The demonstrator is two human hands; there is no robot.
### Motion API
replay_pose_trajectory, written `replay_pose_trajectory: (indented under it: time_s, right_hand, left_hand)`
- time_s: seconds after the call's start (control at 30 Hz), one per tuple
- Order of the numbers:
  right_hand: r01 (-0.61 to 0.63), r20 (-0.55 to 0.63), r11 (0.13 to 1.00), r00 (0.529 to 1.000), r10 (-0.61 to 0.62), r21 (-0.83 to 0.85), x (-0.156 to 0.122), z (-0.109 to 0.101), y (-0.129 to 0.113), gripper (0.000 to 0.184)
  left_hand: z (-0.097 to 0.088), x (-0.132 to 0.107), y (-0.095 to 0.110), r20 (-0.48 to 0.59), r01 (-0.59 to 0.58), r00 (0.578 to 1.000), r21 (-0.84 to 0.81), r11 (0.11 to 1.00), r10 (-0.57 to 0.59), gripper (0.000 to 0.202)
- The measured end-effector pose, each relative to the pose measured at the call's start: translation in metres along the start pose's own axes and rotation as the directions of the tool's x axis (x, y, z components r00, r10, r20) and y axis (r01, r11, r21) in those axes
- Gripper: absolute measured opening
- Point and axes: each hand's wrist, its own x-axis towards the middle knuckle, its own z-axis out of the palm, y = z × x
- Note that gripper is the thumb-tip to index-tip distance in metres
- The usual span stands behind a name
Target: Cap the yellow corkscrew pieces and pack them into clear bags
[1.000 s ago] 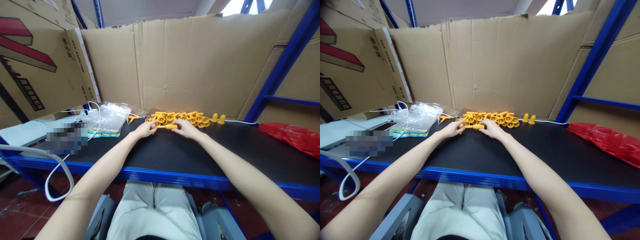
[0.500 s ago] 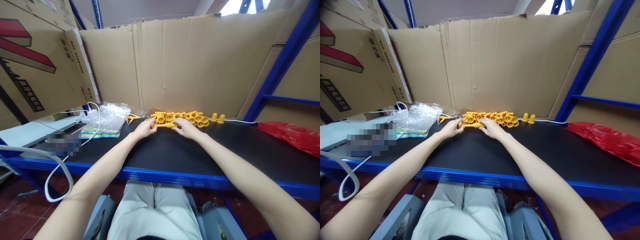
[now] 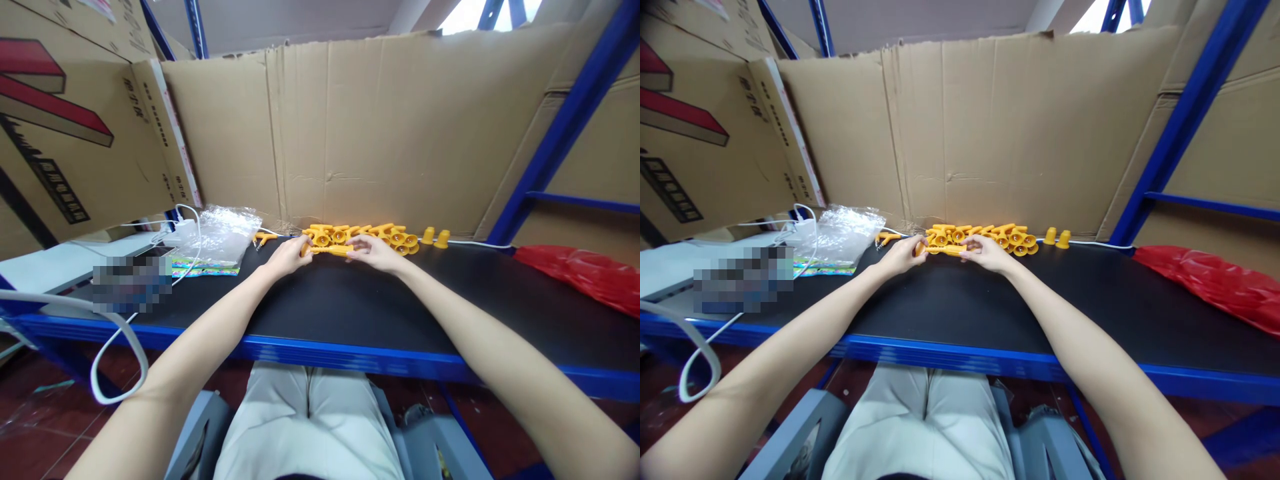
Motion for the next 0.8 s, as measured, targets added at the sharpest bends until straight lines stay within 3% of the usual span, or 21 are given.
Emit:
replay_pose_trajectory:
  time_s: [0.27,0.47,0.63,0.8]
  right_hand:
    - [-0.168,0.029,0.972,0.986,0.165,0.163,0.0035,0.0061,-0.0024,0.032]
    - [-0.146,0.125,0.977,0.984,0.127,0.156,-0.0029,-0.0006,-0.0072,0.041]
    - [-0.151,0.103,0.975,0.985,0.136,0.161,-0.0026,0.0012,-0.0079,0.026]
    - [-0.231,0.083,0.955,0.972,0.219,0.187,0.0017,0.0055,-0.0051,0.040]
  left_hand:
    - [-0.0004,0.0003,0.0040,0.008,-0.006,1.000,0.027,1.000,0.005,0.026]
    - [0.0010,0.0010,0.0023,-0.002,0.003,1.000,0.007,1.000,-0.003,0.027]
    - [0.0003,0.0001,0.0024,-0.016,-0.003,1.000,-0.009,1.000,0.002,0.026]
    - [0.0021,0.0007,0.0021,-0.028,-0.010,1.000,0.001,1.000,0.010,0.026]
